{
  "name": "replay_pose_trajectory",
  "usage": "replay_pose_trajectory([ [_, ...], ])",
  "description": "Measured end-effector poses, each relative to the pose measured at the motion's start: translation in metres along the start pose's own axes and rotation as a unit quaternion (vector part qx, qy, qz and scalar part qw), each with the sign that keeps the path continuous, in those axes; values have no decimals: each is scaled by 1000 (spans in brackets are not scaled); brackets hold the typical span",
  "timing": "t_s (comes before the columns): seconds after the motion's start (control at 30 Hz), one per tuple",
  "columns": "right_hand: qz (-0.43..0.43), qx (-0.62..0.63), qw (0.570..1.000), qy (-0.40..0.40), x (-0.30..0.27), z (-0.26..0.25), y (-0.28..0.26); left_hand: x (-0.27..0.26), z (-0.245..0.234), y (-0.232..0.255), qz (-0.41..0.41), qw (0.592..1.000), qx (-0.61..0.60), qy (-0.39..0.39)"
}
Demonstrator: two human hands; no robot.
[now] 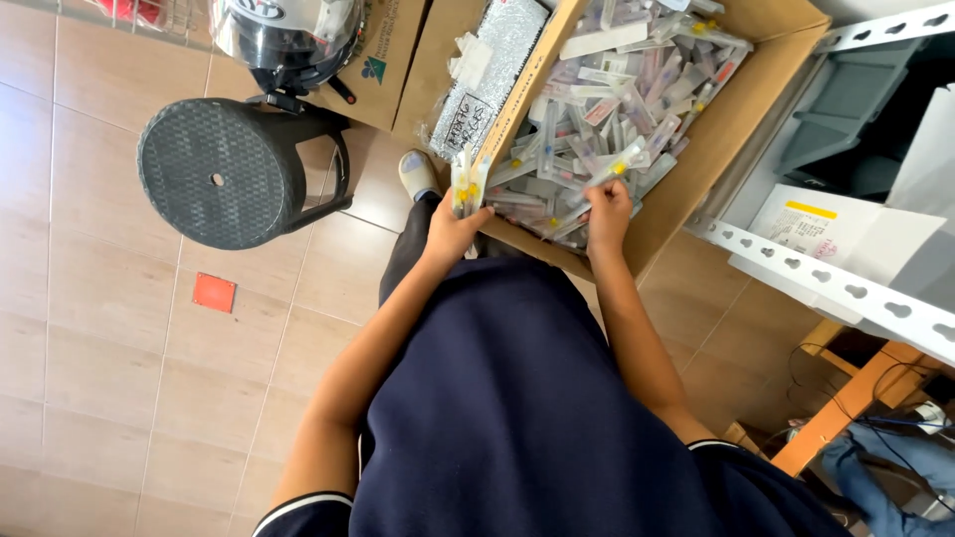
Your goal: Picking individual medical catheters from a large bulk box and organizing them into smaller white boxes on a storage shelf.
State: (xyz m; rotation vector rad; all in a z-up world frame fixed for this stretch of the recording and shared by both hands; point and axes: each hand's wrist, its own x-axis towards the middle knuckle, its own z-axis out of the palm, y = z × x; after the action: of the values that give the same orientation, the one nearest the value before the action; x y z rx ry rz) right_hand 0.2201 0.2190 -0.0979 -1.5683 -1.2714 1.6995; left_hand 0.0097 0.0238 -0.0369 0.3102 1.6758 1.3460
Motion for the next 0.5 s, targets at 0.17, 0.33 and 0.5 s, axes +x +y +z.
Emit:
replay_pose_trajectory([
  [0.17,43,175,982,-57,-9,1,-63,10,11,0,36,998,-2,-48],
  [0.33,109,454,852,-237,-13,4,-105,11,28,38,-46,963,-157,-215],
  [0.5,93,441,858,-247,-16,8,-106,5,28,46,-120,920,-181,-325],
])
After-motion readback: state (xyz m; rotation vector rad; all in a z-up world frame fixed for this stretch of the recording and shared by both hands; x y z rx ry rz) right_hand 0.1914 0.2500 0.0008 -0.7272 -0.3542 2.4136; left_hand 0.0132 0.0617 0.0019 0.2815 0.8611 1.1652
